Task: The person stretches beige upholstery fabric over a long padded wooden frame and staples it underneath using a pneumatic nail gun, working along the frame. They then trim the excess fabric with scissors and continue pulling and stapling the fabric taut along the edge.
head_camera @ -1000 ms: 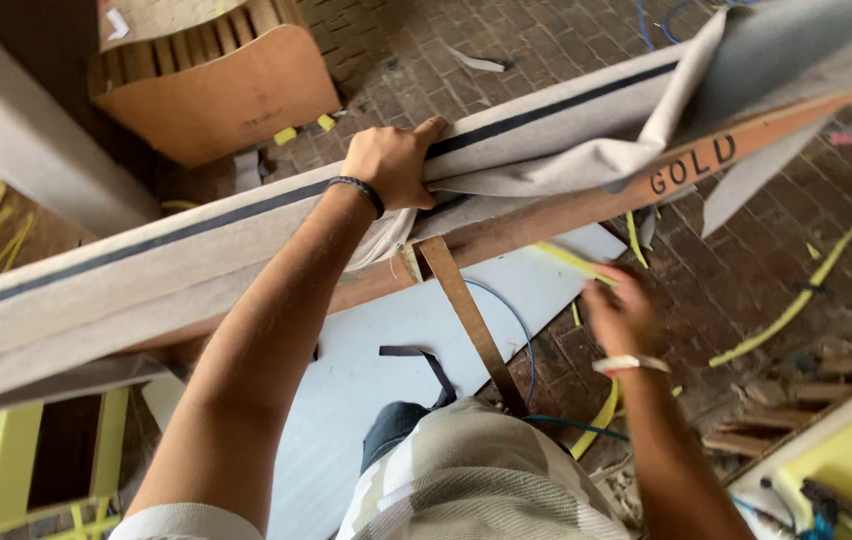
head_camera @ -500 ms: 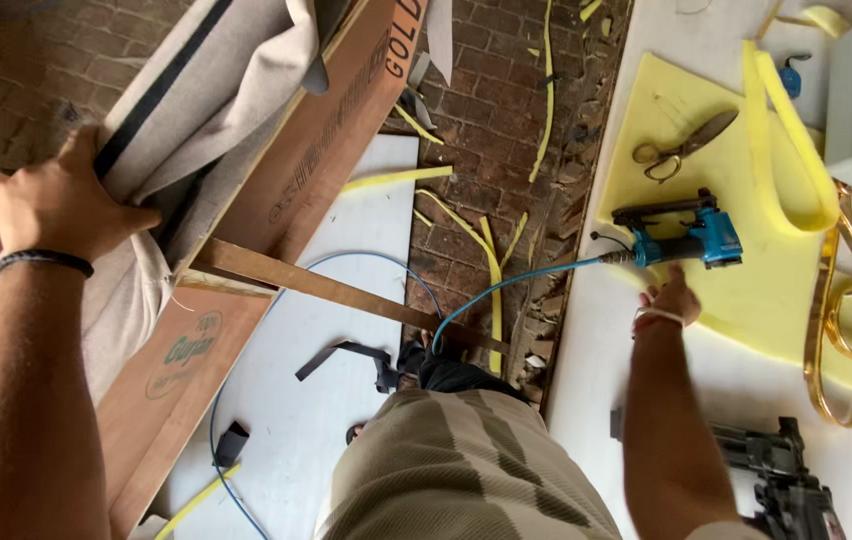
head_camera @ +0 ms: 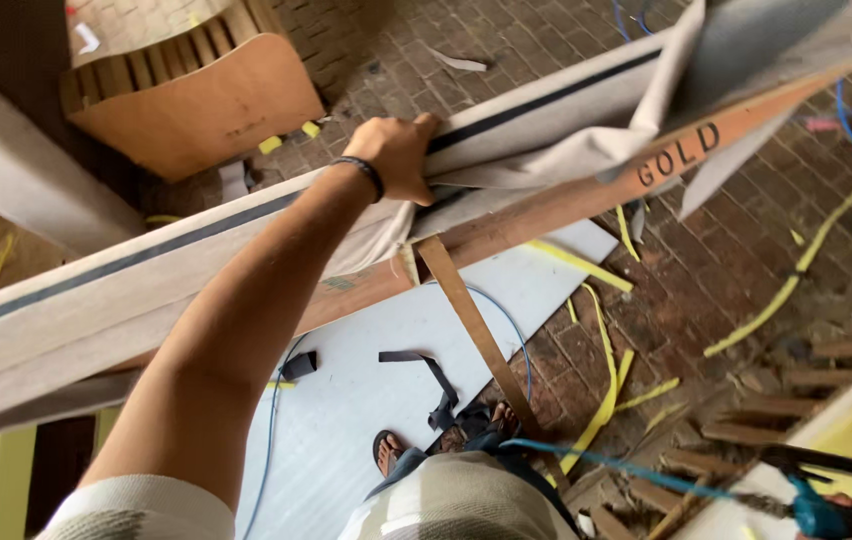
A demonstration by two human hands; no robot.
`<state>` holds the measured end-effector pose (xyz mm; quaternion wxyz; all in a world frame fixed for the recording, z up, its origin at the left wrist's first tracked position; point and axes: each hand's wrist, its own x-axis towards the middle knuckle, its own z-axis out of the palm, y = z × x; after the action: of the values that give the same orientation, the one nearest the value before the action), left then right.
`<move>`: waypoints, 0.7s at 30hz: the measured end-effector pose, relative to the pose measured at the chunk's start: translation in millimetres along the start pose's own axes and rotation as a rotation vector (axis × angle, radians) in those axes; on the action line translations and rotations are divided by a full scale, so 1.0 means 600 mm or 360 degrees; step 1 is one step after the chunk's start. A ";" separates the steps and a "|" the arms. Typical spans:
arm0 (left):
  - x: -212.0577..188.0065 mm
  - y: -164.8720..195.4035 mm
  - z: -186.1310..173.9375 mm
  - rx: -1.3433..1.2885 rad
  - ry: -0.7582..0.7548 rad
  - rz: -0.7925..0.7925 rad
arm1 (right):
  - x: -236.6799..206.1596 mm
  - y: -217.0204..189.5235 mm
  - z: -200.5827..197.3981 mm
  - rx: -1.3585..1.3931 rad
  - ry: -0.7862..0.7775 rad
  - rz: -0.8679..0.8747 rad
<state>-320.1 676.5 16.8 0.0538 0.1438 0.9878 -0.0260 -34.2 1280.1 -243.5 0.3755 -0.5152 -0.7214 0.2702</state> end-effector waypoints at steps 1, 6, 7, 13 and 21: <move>0.004 0.001 -0.002 -0.0015 -0.0015 0.0014 | -0.020 -0.026 0.016 0.0145 -0.0126 -0.0184; 0.012 0.001 -0.015 -0.0087 -0.0040 0.0025 | -0.197 -0.257 0.032 0.0723 -0.1672 -0.1169; 0.015 0.003 -0.017 -0.0094 -0.0054 0.0033 | -0.247 -0.327 0.056 0.1159 -0.1906 0.0212; 0.018 0.018 -0.030 -0.0157 -0.0033 0.0030 | -0.409 -0.592 0.088 0.0573 -0.2352 -0.0693; 0.019 0.036 -0.037 -0.0243 0.0023 0.0051 | -0.413 -0.632 0.098 0.0497 -0.2319 -0.0631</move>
<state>-326.8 701.5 36.9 0.0580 0.1554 0.9848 0.0514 -241.3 922.5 -47.9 -0.0847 -0.0093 -0.8188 0.5678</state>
